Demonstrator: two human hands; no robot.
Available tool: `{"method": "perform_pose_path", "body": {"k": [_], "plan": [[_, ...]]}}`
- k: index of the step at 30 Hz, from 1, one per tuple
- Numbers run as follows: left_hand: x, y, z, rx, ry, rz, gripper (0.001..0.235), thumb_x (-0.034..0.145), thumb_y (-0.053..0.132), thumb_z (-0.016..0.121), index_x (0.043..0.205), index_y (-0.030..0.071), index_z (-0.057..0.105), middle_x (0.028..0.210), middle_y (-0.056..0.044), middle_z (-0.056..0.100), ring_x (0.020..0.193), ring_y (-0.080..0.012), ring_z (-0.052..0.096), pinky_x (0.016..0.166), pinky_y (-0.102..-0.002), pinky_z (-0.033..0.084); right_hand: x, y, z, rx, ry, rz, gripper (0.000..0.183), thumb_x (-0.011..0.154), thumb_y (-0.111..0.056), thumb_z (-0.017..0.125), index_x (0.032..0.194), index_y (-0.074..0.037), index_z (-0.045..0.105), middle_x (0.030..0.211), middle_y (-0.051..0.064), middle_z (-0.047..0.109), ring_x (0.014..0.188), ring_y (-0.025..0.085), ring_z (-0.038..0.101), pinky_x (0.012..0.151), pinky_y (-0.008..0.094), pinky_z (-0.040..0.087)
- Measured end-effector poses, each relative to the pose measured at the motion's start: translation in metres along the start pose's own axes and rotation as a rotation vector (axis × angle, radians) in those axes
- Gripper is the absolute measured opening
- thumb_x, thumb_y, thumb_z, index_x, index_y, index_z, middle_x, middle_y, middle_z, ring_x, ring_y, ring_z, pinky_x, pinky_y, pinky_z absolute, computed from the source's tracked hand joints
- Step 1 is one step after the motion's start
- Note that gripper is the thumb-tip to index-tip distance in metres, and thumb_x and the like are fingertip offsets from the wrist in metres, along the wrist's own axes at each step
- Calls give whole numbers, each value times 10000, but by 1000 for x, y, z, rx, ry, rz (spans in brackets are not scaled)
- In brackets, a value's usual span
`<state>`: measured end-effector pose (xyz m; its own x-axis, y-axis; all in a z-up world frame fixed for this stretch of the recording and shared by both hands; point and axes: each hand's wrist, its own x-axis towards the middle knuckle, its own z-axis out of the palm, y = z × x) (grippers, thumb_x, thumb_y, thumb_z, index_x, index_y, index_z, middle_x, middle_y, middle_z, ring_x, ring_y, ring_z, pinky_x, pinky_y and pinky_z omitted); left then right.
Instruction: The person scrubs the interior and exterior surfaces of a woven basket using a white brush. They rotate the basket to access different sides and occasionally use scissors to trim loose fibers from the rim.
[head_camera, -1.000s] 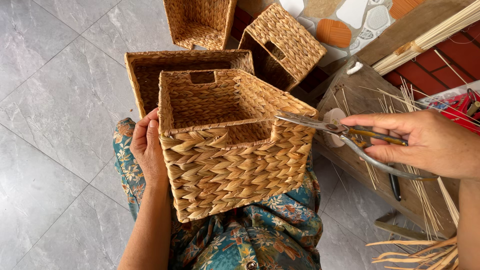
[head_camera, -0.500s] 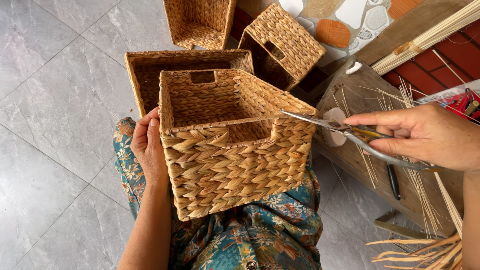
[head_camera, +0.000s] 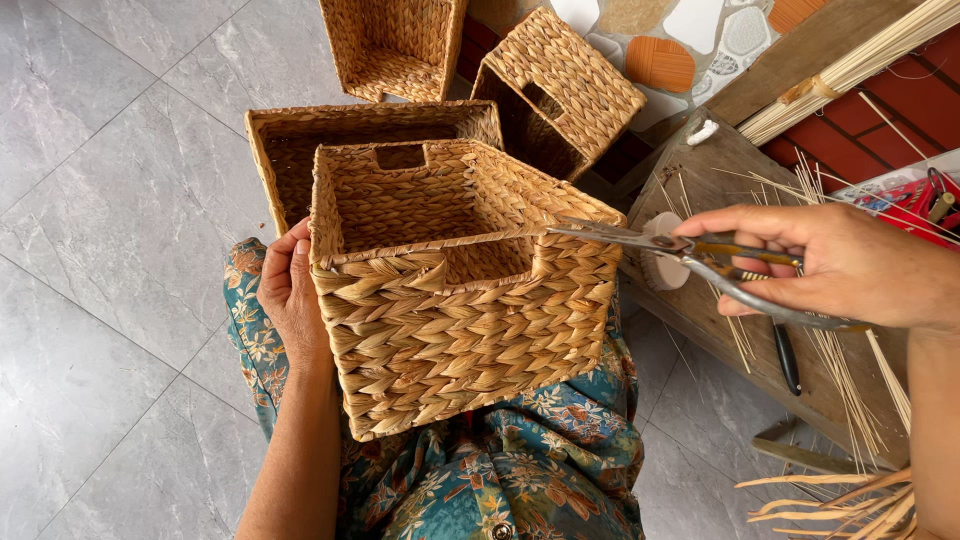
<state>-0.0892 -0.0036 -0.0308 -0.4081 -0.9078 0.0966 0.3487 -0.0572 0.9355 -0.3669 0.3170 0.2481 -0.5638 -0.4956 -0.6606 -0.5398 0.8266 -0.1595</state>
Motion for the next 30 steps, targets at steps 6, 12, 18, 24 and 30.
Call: {"method": "perform_pose_path", "body": {"k": [6, 12, 18, 24, 30], "plan": [[0, -1, -2, 37, -5, 31, 223, 1103, 151, 565, 1238, 10, 674, 1203, -56, 711, 1073, -86, 649, 964, -256, 540, 9, 2, 4, 57, 16, -93, 680, 853, -132, 783, 1452, -394, 596, 681, -3, 549, 600, 83, 453, 530, 287, 445], [1, -1, -1, 38, -5, 21, 229, 1101, 160, 569, 1238, 11, 677, 1199, -57, 712, 1063, -87, 650, 953, -257, 544, 13, 13, 0, 80, 41, -34, 657, 845, -80, 781, 1418, -366, 634, 726, 14, 693, 566, 92, 532, 525, 288, 451], [-2, 0, 0, -22, -9, 6, 227, 1098, 157, 578, 1237, 4, 670, 1192, -59, 710, 1049, -87, 652, 939, -253, 544, 12, 21, 8, 290, 215, -439, 751, 757, -75, 794, 1460, -244, 592, 793, 17, 684, 655, 78, 643, 555, 257, 523], [-4, 3, 1, -28, -22, 13, 223, 1105, 159, 578, 1233, 0, 670, 1181, -48, 706, 1027, -72, 641, 934, -239, 541, 2, 20, 42, 6, 430, -463, 759, 627, -176, 861, 1347, -223, 627, 837, -23, 649, 666, 85, 619, 551, 261, 523], [-1, -1, 1, -71, -5, 14, 211, 1103, 149, 584, 1219, -2, 676, 1150, -43, 709, 991, -71, 647, 895, -233, 550, 17, 14, 103, -288, 756, -892, 795, 598, -312, 920, 1327, -220, 616, 852, -51, 644, 733, 126, 599, 618, 311, 442]]}}
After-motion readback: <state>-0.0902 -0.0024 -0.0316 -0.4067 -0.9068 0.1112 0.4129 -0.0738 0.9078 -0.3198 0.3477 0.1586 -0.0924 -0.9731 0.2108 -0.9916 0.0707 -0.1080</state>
